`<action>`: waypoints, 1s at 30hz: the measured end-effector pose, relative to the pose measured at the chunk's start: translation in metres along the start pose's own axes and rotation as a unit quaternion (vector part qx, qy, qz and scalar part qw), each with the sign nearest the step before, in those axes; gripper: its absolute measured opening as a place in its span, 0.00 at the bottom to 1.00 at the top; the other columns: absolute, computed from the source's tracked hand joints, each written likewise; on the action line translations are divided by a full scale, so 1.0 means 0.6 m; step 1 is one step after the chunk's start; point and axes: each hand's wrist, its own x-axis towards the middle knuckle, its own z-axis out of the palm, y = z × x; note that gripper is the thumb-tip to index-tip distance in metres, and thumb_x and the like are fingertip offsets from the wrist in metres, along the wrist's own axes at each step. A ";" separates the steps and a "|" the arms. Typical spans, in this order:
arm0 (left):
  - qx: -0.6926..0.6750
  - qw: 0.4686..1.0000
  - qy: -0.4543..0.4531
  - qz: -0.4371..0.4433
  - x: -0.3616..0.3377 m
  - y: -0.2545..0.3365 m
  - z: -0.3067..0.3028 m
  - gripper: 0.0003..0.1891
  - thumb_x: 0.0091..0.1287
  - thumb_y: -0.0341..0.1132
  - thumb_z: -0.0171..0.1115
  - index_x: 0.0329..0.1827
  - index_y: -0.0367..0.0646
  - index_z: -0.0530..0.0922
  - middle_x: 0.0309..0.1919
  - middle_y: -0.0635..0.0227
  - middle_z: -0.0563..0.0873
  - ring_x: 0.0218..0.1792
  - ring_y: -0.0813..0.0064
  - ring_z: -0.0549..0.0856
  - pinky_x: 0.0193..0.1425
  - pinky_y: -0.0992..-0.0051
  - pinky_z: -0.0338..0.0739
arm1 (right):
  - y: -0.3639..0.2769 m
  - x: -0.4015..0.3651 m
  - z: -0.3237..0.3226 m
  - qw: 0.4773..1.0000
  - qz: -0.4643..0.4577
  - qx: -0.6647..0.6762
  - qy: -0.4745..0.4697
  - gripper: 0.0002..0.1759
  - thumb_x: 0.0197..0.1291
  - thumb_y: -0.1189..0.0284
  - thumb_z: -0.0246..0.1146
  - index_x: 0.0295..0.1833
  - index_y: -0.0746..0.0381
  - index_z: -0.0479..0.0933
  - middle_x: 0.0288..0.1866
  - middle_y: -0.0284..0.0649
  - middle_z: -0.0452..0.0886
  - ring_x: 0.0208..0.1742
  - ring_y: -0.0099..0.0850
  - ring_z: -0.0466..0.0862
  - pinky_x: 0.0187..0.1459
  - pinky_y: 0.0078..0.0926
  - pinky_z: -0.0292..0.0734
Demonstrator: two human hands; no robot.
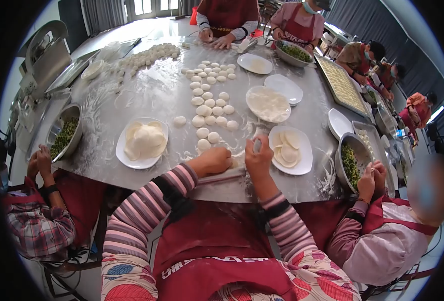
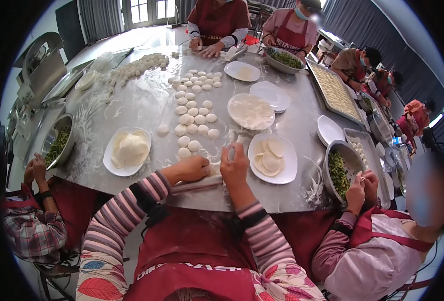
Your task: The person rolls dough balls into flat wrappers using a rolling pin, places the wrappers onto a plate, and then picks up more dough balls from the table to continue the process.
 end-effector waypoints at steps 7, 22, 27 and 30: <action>-0.107 0.994 -0.016 -0.015 -0.030 -0.018 0.012 0.11 0.55 0.33 0.55 0.32 0.33 0.78 0.31 0.45 0.81 0.35 0.51 0.81 0.42 0.61 0.74 | -0.005 -0.048 -0.044 0.991 -0.115 -0.041 0.049 0.13 0.49 0.79 0.63 0.40 0.61 0.68 0.25 0.42 0.73 0.22 0.38 0.75 0.26 0.33 0.69; -0.063 0.997 0.038 -0.021 -0.026 -0.002 0.015 0.10 0.56 0.34 0.57 0.31 0.34 0.78 0.27 0.51 0.82 0.29 0.62 0.82 0.35 0.66 0.74 | -0.010 -0.018 -0.019 0.997 -0.050 0.001 0.056 0.12 0.49 0.80 0.63 0.39 0.63 0.68 0.24 0.46 0.74 0.23 0.48 0.76 0.27 0.37 0.70; -0.003 1.000 -0.011 -0.015 0.005 -0.009 -0.007 0.11 0.53 0.35 0.60 0.31 0.33 0.78 0.26 0.53 0.82 0.26 0.64 0.81 0.33 0.68 0.74 | -0.004 0.004 -0.001 0.999 -0.014 0.016 0.024 0.12 0.49 0.78 0.63 0.39 0.63 0.68 0.27 0.48 0.75 0.26 0.48 0.77 0.27 0.37 0.71; -0.091 0.995 0.010 -0.036 -0.007 -0.027 0.001 0.12 0.53 0.35 0.61 0.31 0.33 0.78 0.24 0.54 0.82 0.26 0.65 0.81 0.33 0.68 0.74 | -0.008 -0.056 -0.044 0.997 -0.065 -0.024 0.027 0.13 0.49 0.80 0.63 0.39 0.63 0.68 0.26 0.46 0.75 0.24 0.44 0.77 0.27 0.35 0.71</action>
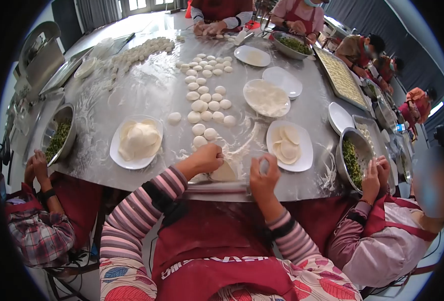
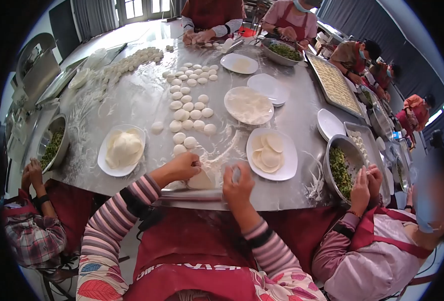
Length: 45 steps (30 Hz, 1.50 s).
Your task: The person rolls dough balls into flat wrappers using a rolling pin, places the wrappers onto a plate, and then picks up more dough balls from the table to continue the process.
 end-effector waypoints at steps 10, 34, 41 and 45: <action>0.079 0.996 0.037 -0.016 -0.010 0.016 -0.013 0.13 0.55 0.38 0.60 0.26 0.33 0.76 0.22 0.51 0.80 0.26 0.61 0.81 0.31 0.65 0.73 | 0.014 0.068 0.066 0.996 0.056 0.065 0.006 0.14 0.48 0.80 0.65 0.39 0.63 0.68 0.28 0.48 0.75 0.25 0.48 0.77 0.25 0.39 0.70; 0.290 0.940 0.179 0.029 0.057 -0.008 -0.053 0.09 0.50 0.31 0.60 0.34 0.40 0.74 0.35 0.53 0.78 0.42 0.51 0.78 0.43 0.58 0.73 | -0.038 -0.023 -0.062 0.983 0.119 0.139 -0.015 0.12 0.49 0.79 0.65 0.38 0.63 0.69 0.26 0.43 0.75 0.22 0.40 0.78 0.24 0.28 0.71; 0.077 0.986 0.106 0.098 0.049 0.010 -0.021 0.10 0.45 0.33 0.65 0.21 0.39 0.72 0.21 0.58 0.78 0.25 0.64 0.78 0.29 0.67 0.70 | -0.041 -0.026 -0.067 0.993 0.059 0.106 -0.001 0.12 0.49 0.80 0.65 0.37 0.62 0.69 0.25 0.43 0.75 0.22 0.40 0.78 0.24 0.28 0.72; 0.043 0.997 0.053 0.046 0.006 0.015 -0.008 0.09 0.46 0.32 0.65 0.23 0.38 0.74 0.20 0.60 0.78 0.25 0.68 0.79 0.30 0.70 0.72 | -0.042 0.008 -0.059 0.993 0.017 0.117 -0.016 0.13 0.48 0.81 0.66 0.36 0.62 0.69 0.24 0.42 0.75 0.22 0.39 0.78 0.24 0.28 0.71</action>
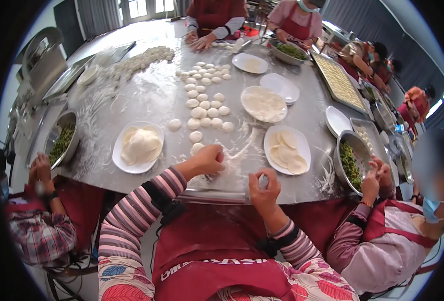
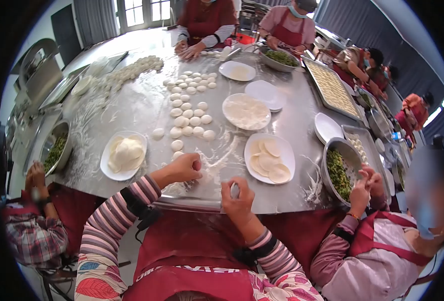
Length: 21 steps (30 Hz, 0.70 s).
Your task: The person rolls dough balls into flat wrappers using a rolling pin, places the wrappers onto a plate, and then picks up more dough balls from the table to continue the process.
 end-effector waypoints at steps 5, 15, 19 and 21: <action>-0.052 0.999 -0.005 0.005 -0.004 -0.016 0.010 0.06 0.47 0.31 0.62 0.25 0.37 0.79 0.25 0.54 0.82 0.31 0.60 0.83 0.37 0.68 0.75 | 0.065 0.075 0.084 0.999 -0.028 -0.027 0.009 0.12 0.48 0.80 0.64 0.37 0.62 0.69 0.24 0.42 0.75 0.22 0.42 0.77 0.24 0.31 0.71; -0.063 0.997 0.047 -0.013 -0.028 -0.014 0.012 0.07 0.51 0.30 0.61 0.30 0.36 0.81 0.25 0.56 0.83 0.29 0.62 0.83 0.36 0.69 0.76 | 0.063 0.013 0.059 0.999 0.027 -0.023 0.030 0.11 0.49 0.79 0.63 0.38 0.62 0.69 0.28 0.47 0.75 0.24 0.46 0.76 0.27 0.33 0.71; 0.019 0.998 0.031 0.044 0.000 -0.007 0.022 0.07 0.51 0.31 0.61 0.29 0.36 0.81 0.26 0.55 0.84 0.29 0.61 0.83 0.36 0.68 0.76 | 0.092 0.075 0.117 0.997 0.024 -0.071 0.010 0.13 0.48 0.79 0.65 0.39 0.62 0.69 0.27 0.47 0.75 0.24 0.47 0.76 0.27 0.32 0.72; -0.031 0.999 -0.016 0.023 0.015 -0.013 0.013 0.07 0.48 0.33 0.62 0.26 0.39 0.81 0.25 0.54 0.83 0.30 0.56 0.83 0.37 0.64 0.75 | 0.087 0.074 0.112 0.997 0.051 -0.057 -0.025 0.14 0.47 0.79 0.65 0.39 0.62 0.69 0.27 0.47 0.75 0.25 0.47 0.77 0.27 0.32 0.72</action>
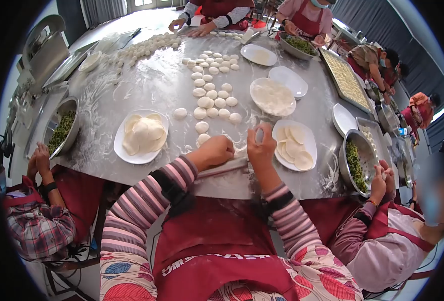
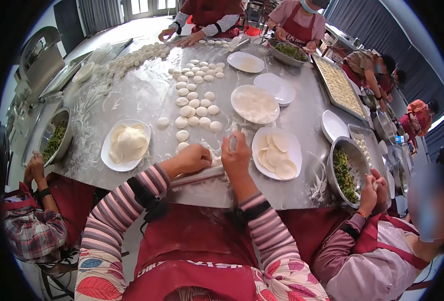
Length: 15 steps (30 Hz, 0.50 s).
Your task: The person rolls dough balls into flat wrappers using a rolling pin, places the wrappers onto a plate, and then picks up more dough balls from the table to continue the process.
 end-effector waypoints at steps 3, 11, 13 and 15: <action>0.045 0.999 -0.004 -0.001 -0.019 -0.001 -0.004 0.07 0.48 0.33 0.62 0.26 0.38 0.80 0.24 0.54 0.83 0.29 0.59 0.83 0.36 0.65 0.75 | -0.013 -0.060 -0.052 0.999 -0.019 -0.014 0.038 0.14 0.47 0.79 0.65 0.39 0.61 0.69 0.26 0.46 0.75 0.25 0.47 0.77 0.27 0.31 0.72; 0.068 0.997 0.030 -0.030 -0.025 -0.001 -0.007 0.07 0.51 0.32 0.61 0.29 0.37 0.78 0.25 0.56 0.83 0.29 0.64 0.83 0.35 0.69 0.75 | 0.001 0.007 0.010 0.998 -0.033 0.005 0.047 0.11 0.50 0.77 0.63 0.38 0.61 0.69 0.25 0.50 0.75 0.26 0.52 0.76 0.27 0.40 0.70; 0.038 0.999 -0.019 -0.027 -0.020 0.002 -0.013 0.07 0.52 0.32 0.61 0.30 0.37 0.78 0.26 0.57 0.83 0.29 0.64 0.83 0.35 0.69 0.75 | -0.007 -0.001 -0.001 0.999 -0.019 -0.002 0.041 0.11 0.50 0.77 0.63 0.38 0.61 0.69 0.26 0.50 0.75 0.26 0.52 0.76 0.27 0.39 0.70; 0.047 0.997 -0.064 -0.001 -0.026 0.004 -0.022 0.07 0.53 0.32 0.61 0.30 0.37 0.78 0.25 0.58 0.82 0.28 0.66 0.82 0.35 0.69 0.75 | 0.002 -0.026 -0.021 0.999 -0.027 -0.015 0.040 0.12 0.49 0.77 0.64 0.39 0.61 0.69 0.28 0.49 0.75 0.28 0.50 0.77 0.28 0.37 0.72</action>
